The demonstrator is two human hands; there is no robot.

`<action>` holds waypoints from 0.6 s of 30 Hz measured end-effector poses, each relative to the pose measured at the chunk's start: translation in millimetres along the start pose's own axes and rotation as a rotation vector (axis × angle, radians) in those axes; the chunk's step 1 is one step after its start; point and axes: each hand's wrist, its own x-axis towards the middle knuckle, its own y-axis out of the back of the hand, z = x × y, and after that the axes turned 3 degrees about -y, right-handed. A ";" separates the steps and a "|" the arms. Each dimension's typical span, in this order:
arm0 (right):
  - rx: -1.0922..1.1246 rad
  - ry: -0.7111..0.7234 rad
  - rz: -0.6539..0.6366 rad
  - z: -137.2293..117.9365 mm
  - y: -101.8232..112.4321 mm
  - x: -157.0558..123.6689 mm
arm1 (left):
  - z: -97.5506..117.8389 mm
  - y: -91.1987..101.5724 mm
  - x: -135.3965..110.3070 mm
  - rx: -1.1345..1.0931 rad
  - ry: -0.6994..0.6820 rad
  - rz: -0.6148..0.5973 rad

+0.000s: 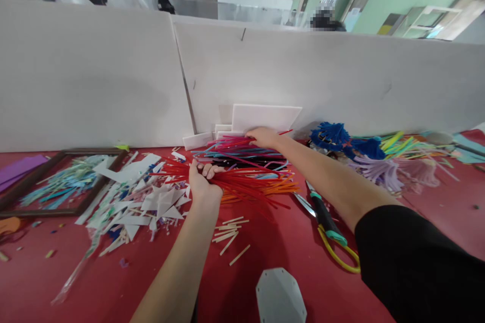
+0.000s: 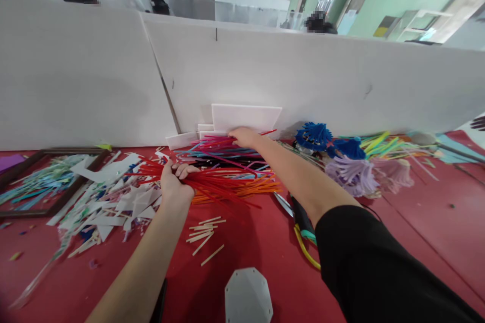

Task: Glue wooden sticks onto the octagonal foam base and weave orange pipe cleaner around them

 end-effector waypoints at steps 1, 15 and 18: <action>-0.007 -0.005 0.008 0.7 3.1 0.4 | 0.0 0.1 0.1 0.000 0.001 0.001; 0.003 -0.031 0.035 -4.7 -3.2 -2.6 | -1.0 -0.9 -1.0 -0.037 0.009 0.025; 0.011 -0.008 -0.081 -6.7 -14.2 -1.9 | -1.8 0.3 0.3 -0.032 0.016 0.025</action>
